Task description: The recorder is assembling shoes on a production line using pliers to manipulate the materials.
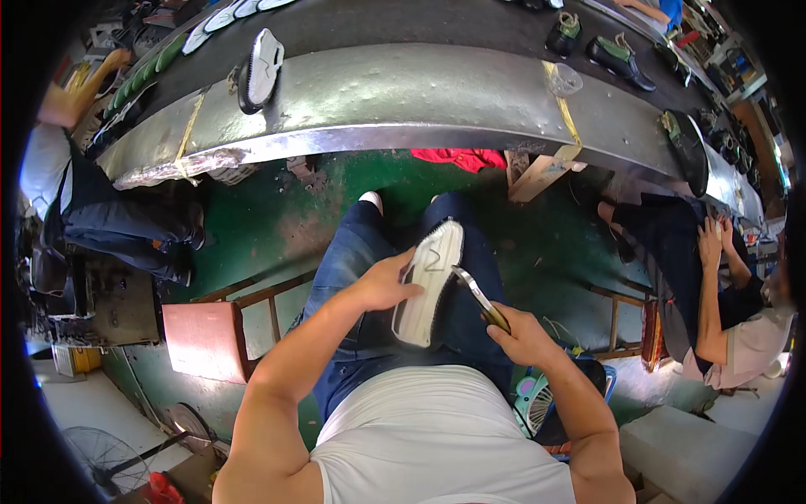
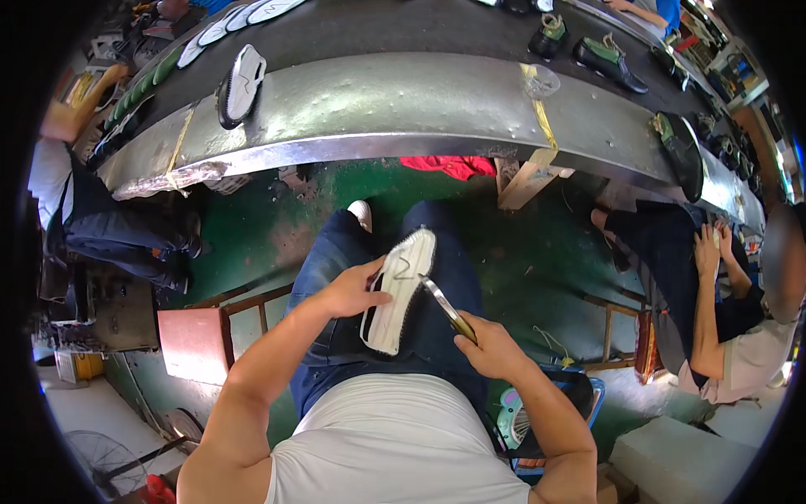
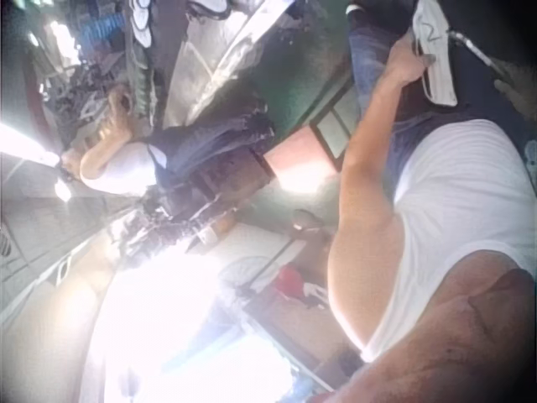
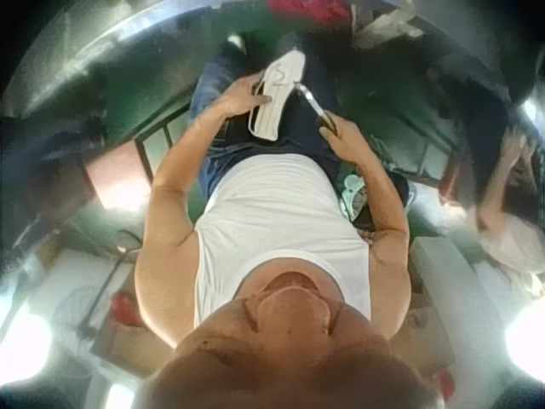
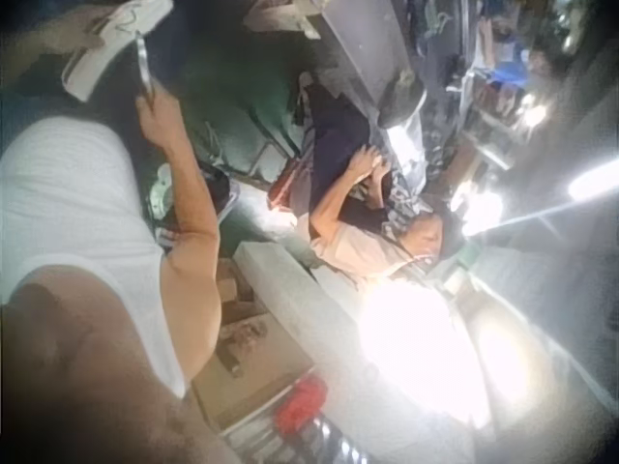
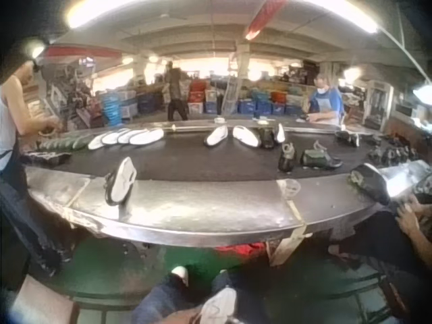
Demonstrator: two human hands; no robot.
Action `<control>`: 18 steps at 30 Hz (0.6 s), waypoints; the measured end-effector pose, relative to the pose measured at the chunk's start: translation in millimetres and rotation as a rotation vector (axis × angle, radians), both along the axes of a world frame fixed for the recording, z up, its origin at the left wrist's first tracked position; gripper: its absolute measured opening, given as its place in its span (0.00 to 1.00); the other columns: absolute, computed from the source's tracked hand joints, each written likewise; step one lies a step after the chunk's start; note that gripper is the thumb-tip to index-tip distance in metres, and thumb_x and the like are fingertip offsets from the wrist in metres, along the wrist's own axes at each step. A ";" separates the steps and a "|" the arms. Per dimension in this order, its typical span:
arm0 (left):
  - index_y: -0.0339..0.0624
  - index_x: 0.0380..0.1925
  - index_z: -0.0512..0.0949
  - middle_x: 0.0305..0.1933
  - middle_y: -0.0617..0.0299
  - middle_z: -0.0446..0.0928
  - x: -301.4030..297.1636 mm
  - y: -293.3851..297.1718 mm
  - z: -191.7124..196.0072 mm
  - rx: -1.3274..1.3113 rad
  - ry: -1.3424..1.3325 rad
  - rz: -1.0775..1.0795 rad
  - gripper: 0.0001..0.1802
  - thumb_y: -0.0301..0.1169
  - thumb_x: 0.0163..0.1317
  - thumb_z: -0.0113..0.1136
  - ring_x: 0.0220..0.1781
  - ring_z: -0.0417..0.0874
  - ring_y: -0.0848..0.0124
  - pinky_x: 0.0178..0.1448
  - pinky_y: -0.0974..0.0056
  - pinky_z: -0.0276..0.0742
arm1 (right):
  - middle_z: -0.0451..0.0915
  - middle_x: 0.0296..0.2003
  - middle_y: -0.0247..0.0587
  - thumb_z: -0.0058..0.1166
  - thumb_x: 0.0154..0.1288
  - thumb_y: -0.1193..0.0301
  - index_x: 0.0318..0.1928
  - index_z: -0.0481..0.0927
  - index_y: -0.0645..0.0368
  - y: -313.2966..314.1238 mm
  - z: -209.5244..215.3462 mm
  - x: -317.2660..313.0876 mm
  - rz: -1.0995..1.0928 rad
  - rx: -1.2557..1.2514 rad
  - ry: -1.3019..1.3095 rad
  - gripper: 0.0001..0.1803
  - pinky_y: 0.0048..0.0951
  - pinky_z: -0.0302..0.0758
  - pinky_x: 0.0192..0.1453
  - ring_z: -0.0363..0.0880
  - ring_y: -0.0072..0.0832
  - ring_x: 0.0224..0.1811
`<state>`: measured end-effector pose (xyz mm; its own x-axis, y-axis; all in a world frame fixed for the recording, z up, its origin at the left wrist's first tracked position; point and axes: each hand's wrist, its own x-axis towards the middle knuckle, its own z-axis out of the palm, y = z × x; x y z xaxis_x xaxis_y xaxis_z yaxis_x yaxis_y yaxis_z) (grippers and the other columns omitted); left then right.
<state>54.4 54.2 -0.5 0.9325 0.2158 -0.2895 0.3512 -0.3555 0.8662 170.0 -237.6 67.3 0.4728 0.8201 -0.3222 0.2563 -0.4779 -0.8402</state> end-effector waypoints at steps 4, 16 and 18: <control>0.37 0.49 0.82 0.38 0.40 0.83 -25.1 -24.0 31.9 0.158 0.092 0.130 0.17 0.32 0.63 0.59 0.42 0.86 0.46 0.49 0.52 0.81 | 0.81 0.48 0.60 0.55 0.68 0.69 0.64 0.71 0.66 10.3 -14.1 6.1 0.219 0.028 -0.126 0.26 0.41 0.76 0.55 0.82 0.52 0.50; 0.39 0.70 0.67 0.72 0.50 0.68 -32.2 -55.7 -42.0 -0.498 -0.191 0.503 0.29 0.46 0.80 0.40 0.74 0.66 0.62 0.77 0.61 0.59 | 0.82 0.37 0.59 0.53 0.70 0.63 0.48 0.76 0.64 71.9 37.8 32.0 0.483 -0.448 -0.186 0.16 0.50 0.75 0.45 0.81 0.56 0.43; 0.44 0.77 0.53 0.77 0.57 0.60 -26.9 -56.0 -44.1 -1.143 -0.103 0.431 0.34 0.50 0.79 0.39 0.78 0.58 0.66 0.79 0.62 0.54 | 0.83 0.36 0.58 0.52 0.70 0.63 0.40 0.76 0.64 64.0 16.6 13.1 0.387 -0.369 -0.237 0.14 0.53 0.76 0.45 0.81 0.57 0.41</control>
<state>27.5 -1.8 -44.7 0.8773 0.1828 -0.4437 0.1634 0.7555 0.6344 183.1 -173.5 83.8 0.2552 0.8010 -0.5416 0.6314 -0.5622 -0.5341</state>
